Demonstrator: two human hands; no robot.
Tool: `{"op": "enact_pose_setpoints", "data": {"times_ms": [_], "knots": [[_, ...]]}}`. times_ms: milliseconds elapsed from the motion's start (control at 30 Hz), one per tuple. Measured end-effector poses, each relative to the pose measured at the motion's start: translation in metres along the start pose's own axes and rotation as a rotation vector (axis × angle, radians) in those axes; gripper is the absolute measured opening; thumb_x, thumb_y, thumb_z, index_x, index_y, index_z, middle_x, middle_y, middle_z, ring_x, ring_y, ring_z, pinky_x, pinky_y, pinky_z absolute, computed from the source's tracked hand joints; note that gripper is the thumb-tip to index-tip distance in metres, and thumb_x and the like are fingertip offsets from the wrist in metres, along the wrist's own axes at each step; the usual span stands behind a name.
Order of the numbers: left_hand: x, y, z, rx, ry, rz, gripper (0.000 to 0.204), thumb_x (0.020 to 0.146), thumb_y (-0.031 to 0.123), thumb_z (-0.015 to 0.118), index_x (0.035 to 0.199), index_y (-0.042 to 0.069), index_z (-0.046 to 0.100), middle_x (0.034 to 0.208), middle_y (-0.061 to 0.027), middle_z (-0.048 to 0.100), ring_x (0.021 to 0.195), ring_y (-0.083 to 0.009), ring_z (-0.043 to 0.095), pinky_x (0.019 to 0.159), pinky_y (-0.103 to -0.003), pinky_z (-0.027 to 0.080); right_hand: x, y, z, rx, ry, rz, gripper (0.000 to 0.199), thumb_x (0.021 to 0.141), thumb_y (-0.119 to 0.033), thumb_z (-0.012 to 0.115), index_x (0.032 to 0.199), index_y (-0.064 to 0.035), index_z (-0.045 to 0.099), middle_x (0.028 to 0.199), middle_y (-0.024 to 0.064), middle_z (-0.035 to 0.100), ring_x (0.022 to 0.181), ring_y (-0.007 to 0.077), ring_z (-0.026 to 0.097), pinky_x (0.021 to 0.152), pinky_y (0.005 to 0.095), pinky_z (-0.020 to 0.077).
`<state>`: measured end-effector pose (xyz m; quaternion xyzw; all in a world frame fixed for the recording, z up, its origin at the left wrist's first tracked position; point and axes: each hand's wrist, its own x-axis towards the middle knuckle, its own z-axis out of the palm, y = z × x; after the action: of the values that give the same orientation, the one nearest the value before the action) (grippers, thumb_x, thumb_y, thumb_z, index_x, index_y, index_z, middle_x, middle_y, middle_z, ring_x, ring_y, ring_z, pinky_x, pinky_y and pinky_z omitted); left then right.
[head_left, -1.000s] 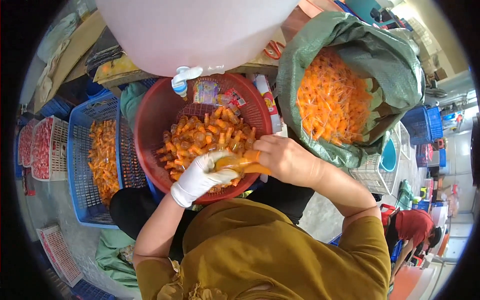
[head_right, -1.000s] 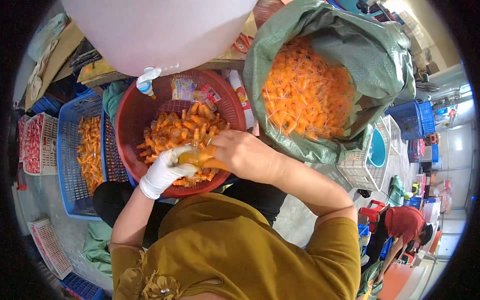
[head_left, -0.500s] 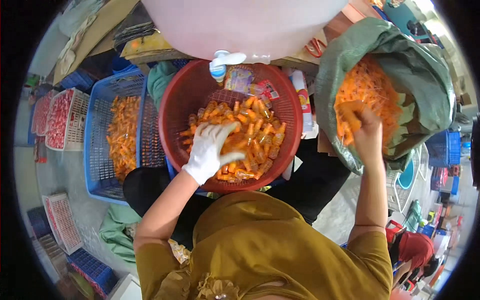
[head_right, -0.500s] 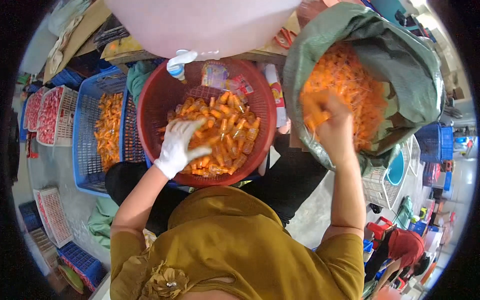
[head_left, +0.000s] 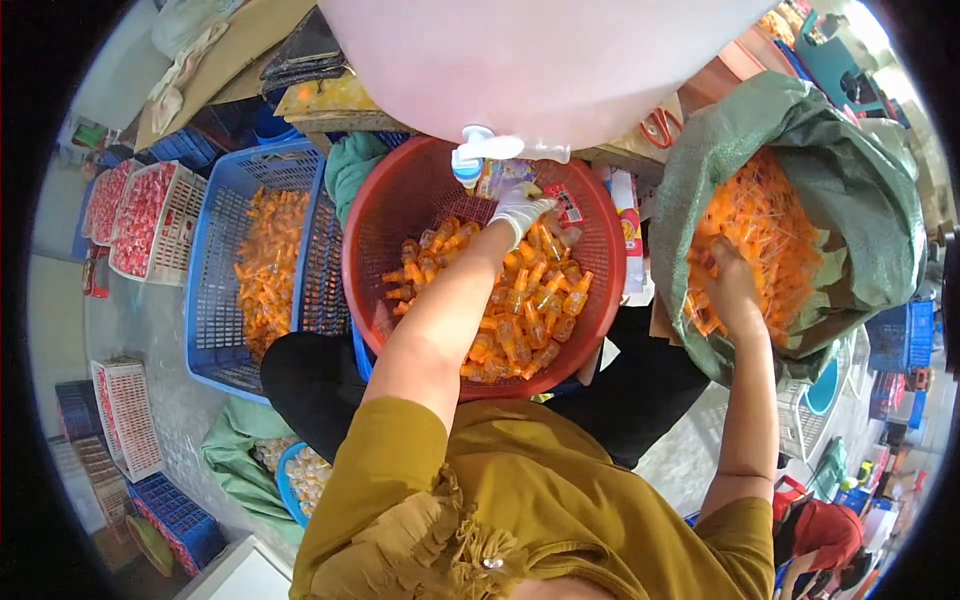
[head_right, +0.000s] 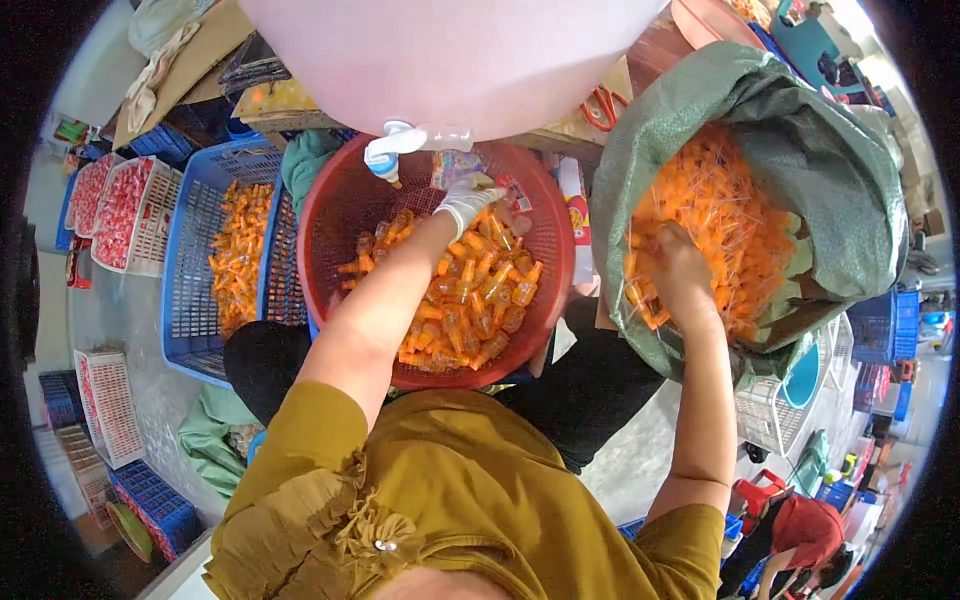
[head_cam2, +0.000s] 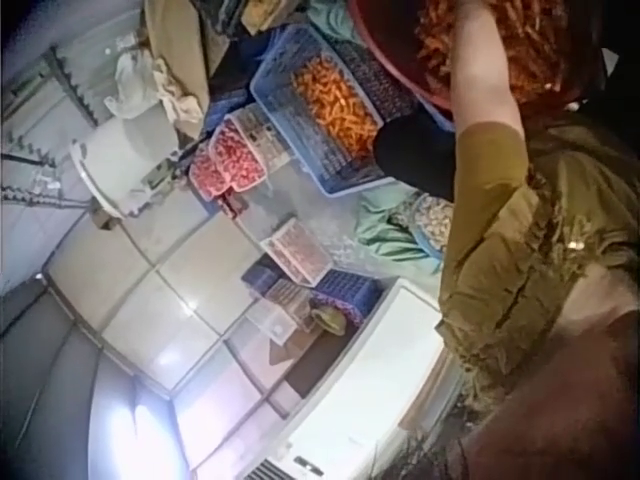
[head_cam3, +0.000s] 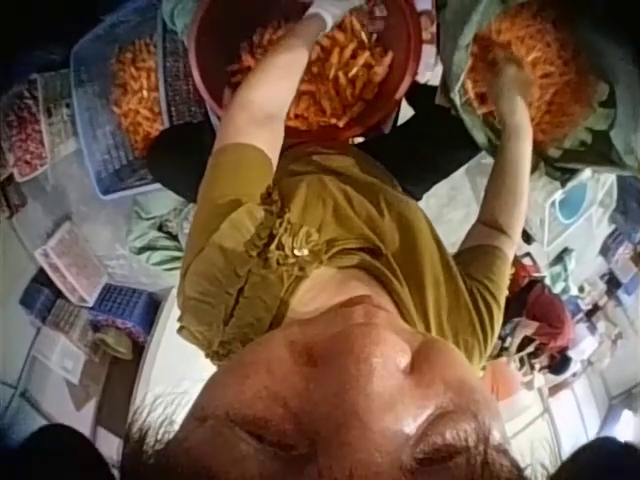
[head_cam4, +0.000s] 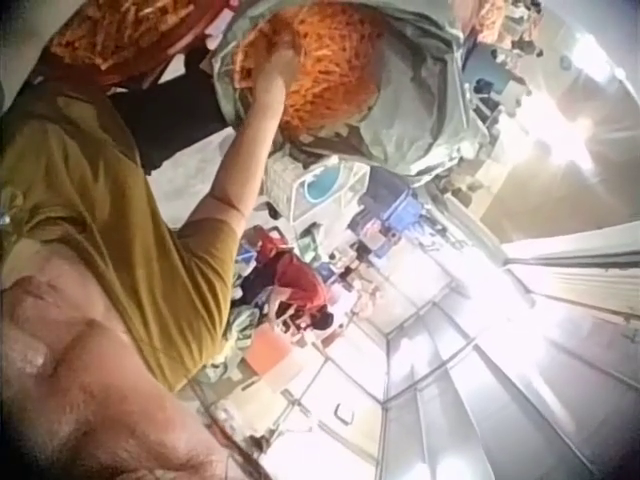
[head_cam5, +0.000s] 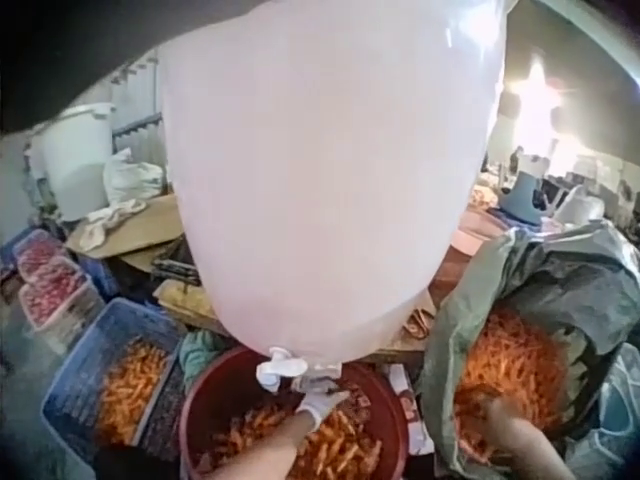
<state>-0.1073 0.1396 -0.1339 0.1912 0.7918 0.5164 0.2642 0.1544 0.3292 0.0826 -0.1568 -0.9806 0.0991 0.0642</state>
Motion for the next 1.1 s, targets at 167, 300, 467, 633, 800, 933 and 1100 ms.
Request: {"op": "enact_pose_setpoints", "data": {"times_ms": [167,300,467,633,800,933,1100], "knots": [[-0.031,0.046,0.009,0.290,-0.178,0.155,0.031,0.075,0.020,0.070,0.099,0.003,0.060,0.094,-0.0203,0.065,0.090,-0.0359,0.062,0.081,-0.042,0.048,0.003,0.001,-0.004,0.114,0.064,0.037,0.027,0.079,-0.004,0.066,0.105,-0.0002,0.059,0.097,0.0182,0.061,0.087,0.0327,0.059,0.075,0.0373,0.0469],[-0.059,0.038,0.001,0.663,-0.060,0.420,0.032,0.075,0.021,0.070,0.099,0.002,0.060,0.100,-0.0194,0.064,0.093,-0.0345,0.062,0.082,-0.042,0.048,0.001,-0.010,-0.018,0.261,0.182,0.083,0.028,0.080,-0.003,0.067,0.107,-0.0018,0.060,0.092,0.0113,0.062,0.079,0.0209,0.058,0.070,0.0310,0.0460],[-0.096,0.034,-0.048,0.762,-0.115,0.407,0.028,0.076,0.017,0.068,0.099,0.002,0.060,0.109,-0.0191,0.060,0.096,-0.0323,0.061,0.083,-0.040,0.048,-0.009,-0.022,-0.048,0.235,0.348,0.041,0.026,0.082,-0.001,0.066,0.107,-0.0037,0.062,0.088,0.0024,0.060,0.074,0.0088,0.051,0.068,0.0235,0.0439],[-0.141,0.022,-0.083,-0.136,0.053,0.130,0.033,0.081,0.010,0.066,0.112,0.005,0.054,0.102,-0.0054,0.061,0.094,-0.0168,0.060,0.083,-0.028,0.048,-0.016,-0.077,-0.065,0.478,0.420,0.047,0.023,0.082,-0.001,0.066,0.105,-0.0027,0.062,0.088,0.0004,0.060,0.078,0.0072,0.052,0.071,0.0222,0.0444],[-0.185,0.086,-0.093,-1.055,0.029,-0.013,0.034,0.083,0.004,0.064,0.114,0.005,0.052,0.101,0.0002,0.059,0.093,-0.0118,0.058,0.083,-0.025,0.046,0.002,-0.167,-0.029,0.642,0.011,-0.282,0.022,0.081,0.003,0.065,0.102,-0.0019,0.059,0.092,0.0003,0.062,0.086,0.0093,0.058,0.076,0.0226,0.0457],[-0.189,0.079,-0.105,-0.667,0.114,0.192,0.033,0.085,0.004,0.061,0.117,0.005,0.053,0.104,-0.0010,0.059,0.091,-0.0091,0.056,0.084,-0.022,0.045,0.021,-0.188,-0.022,1.013,0.071,-0.232,0.022,0.081,0.004,0.064,0.102,-0.0010,0.058,0.096,0.0035,0.064,0.086,0.0109,0.059,0.078,0.0233,0.0467],[-0.184,0.077,-0.113,-0.698,0.128,0.128,0.034,0.084,0.002,0.063,0.117,0.001,0.056,0.104,-0.0023,0.061,0.095,-0.0101,0.058,0.085,-0.024,0.047,0.034,-0.214,-0.029,1.148,-0.033,-0.239,0.023,0.082,0.004,0.065,0.104,0.0003,0.059,0.098,0.0050,0.064,0.087,0.0110,0.060,0.080,0.0245,0.0476]]}}
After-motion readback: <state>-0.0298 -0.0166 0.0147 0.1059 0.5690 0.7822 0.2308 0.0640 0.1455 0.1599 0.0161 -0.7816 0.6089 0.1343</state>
